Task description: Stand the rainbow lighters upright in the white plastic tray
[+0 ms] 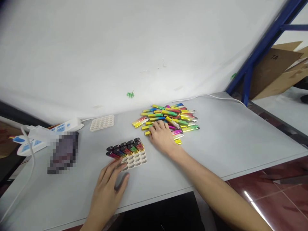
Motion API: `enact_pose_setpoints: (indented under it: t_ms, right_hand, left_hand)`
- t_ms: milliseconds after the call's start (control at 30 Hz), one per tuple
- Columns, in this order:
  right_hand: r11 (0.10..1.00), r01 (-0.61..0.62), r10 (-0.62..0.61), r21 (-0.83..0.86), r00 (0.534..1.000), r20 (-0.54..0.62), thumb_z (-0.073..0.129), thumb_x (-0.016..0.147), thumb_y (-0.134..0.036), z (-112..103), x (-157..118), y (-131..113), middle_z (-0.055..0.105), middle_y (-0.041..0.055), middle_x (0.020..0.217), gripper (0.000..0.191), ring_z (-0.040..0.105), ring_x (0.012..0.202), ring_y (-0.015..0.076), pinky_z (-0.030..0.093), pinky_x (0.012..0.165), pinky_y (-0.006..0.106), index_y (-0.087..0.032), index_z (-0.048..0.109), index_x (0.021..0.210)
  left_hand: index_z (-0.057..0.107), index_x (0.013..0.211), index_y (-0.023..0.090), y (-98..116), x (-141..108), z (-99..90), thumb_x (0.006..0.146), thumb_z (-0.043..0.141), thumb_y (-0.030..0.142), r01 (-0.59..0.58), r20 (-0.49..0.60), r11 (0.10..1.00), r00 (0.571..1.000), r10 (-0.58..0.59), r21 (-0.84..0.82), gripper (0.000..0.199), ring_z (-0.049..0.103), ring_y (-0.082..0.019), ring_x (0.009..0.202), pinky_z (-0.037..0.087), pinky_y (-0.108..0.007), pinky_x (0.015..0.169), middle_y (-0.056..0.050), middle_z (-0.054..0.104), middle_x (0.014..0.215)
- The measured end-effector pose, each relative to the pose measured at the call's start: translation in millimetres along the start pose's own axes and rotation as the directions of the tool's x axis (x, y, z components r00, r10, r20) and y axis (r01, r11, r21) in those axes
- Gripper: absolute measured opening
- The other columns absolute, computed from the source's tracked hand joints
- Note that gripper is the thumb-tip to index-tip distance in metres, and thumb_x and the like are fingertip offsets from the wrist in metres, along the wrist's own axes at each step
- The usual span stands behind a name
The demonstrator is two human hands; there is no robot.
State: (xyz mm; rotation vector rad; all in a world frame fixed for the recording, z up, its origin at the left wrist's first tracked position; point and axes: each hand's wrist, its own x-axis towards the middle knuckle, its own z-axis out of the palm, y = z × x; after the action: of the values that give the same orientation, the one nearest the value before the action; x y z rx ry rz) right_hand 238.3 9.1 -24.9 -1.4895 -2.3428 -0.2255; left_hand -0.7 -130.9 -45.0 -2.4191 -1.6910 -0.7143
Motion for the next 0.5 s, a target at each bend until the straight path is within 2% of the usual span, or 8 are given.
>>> enact_pose_setpoints:
  t_ms: [100, 167, 200, 267, 333, 400, 467, 500]
  right_hand:
    - [0.988, 0.022, -0.010, 0.150, 0.997, -0.082, 0.050, 0.097, -0.025, -1.1, 2.7, 2.7, 0.067, 0.0129, 0.105, 0.020, 0.048, 0.107, 0.0307, 0.039, 0.087, 0.042, -0.016, 0.066, 0.106]
    - [0.938, -0.013, 0.072, 0.346, 0.985, -0.159, 0.046, 0.099, -0.025, -3.8, 4.5, 3.3, 0.066, 0.0128, 0.105, 0.023, 0.052, 0.103, 0.0279, 0.041, 0.086, 0.041, -0.015, 0.063, 0.109]
    - [0.882, -0.047, 0.145, 0.470, 0.974, -0.175, 0.043, 0.100, -0.026, -5.6, 4.9, 3.5, 0.066, 0.0119, 0.103, 0.024, 0.054, 0.097, 0.0254, 0.043, 0.083, 0.039, -0.015, 0.062, 0.109]
    - [0.689, -0.133, 0.310, 0.712, 0.943, -0.123, 0.039, 0.101, -0.031, -9.4, 4.8, 4.3, 0.064, 0.0077, 0.092, 0.027, 0.054, 0.079, 0.0197, 0.044, 0.072, 0.034, -0.017, 0.060, 0.108]
    - [0.414, -0.219, 0.439, 0.883, 0.898, 0.016, 0.037, 0.100, -0.037, -12.3, 3.5, 6.3, 0.056, 0.0011, 0.077, 0.028, 0.048, 0.062, 0.0151, 0.041, 0.059, 0.030, -0.020, 0.059, 0.106]
    - [0.146, -0.260, 0.490, 0.954, 0.857, 0.159, 0.038, 0.098, -0.036, -14.0, 2.1, 9.8, 0.046, -0.0034, 0.067, 0.027, 0.042, 0.055, 0.0131, 0.036, 0.053, 0.027, -0.021, 0.059, 0.106]
    - [-0.009, -0.269, 0.494, 0.963, 0.836, 0.238, 0.041, 0.093, -0.031, -15.5, 1.0, 14.1, 0.043, -0.0050, 0.064, 0.026, 0.042, 0.055, 0.0126, 0.036, 0.053, 0.027, -0.022, 0.060, 0.109]
    - [-0.027, -0.274, 0.486, 0.961, 0.837, 0.252, 0.044, 0.090, -0.028, -16.6, 0.6, 16.2, 0.044, -0.0051, 0.064, 0.028, 0.044, 0.057, 0.0127, 0.038, 0.056, 0.027, -0.022, 0.061, 0.111]
  left_hand:
    - [0.056, 0.125, 0.021, 0.3, 0.3, -0.5, 0.093, 0.058, 0.026, 0.002, 0.007, 1.000, 1.000, -0.002, 0.000, 0.032, 0.049, -0.029, 0.129, 0.049, -0.046, 0.102, -0.008, 0.060, 0.133]
    - [0.056, 0.125, 0.021, 0.4, 0.5, -0.8, 0.093, 0.058, 0.026, 0.001, 0.010, 1.000, 1.000, 0.000, -0.008, 0.032, 0.048, -0.029, 0.130, 0.048, -0.046, 0.102, -0.009, 0.060, 0.134]
    - [0.056, 0.124, 0.021, 0.4, 0.6, -1.0, 0.093, 0.058, 0.026, 0.001, 0.011, 1.000, 1.000, 0.000, -0.011, 0.032, 0.048, -0.029, 0.130, 0.048, -0.046, 0.103, -0.009, 0.060, 0.134]
    - [0.056, 0.124, 0.020, 0.3, 0.9, -1.2, 0.093, 0.058, 0.025, 0.000, 0.010, 1.000, 1.000, 0.000, -0.014, 0.031, 0.048, -0.029, 0.130, 0.048, -0.046, 0.102, -0.009, 0.060, 0.133]
    - [0.057, 0.124, 0.021, 0.3, 1.1, -1.1, 0.093, 0.058, 0.025, 0.001, 0.007, 1.000, 1.000, -0.001, -0.012, 0.031, 0.048, -0.029, 0.130, 0.048, -0.046, 0.102, -0.009, 0.060, 0.133]
    - [0.056, 0.124, 0.021, 0.5, 1.0, -0.9, 0.093, 0.058, 0.025, 0.002, 0.006, 1.000, 1.000, -0.002, -0.010, 0.031, 0.048, -0.029, 0.130, 0.048, -0.046, 0.102, -0.008, 0.060, 0.133]
    - [0.056, 0.124, 0.021, 1.1, 0.9, -1.0, 0.093, 0.058, 0.025, 0.004, 0.002, 1.000, 1.000, -0.004, -0.007, 0.031, 0.049, -0.029, 0.129, 0.049, -0.046, 0.102, -0.008, 0.060, 0.133]
    - [0.056, 0.124, 0.021, 1.4, 0.8, -1.2, 0.093, 0.058, 0.025, 0.004, 0.001, 1.000, 1.000, -0.004, -0.006, 0.031, 0.049, -0.029, 0.129, 0.049, -0.046, 0.102, -0.009, 0.060, 0.133]
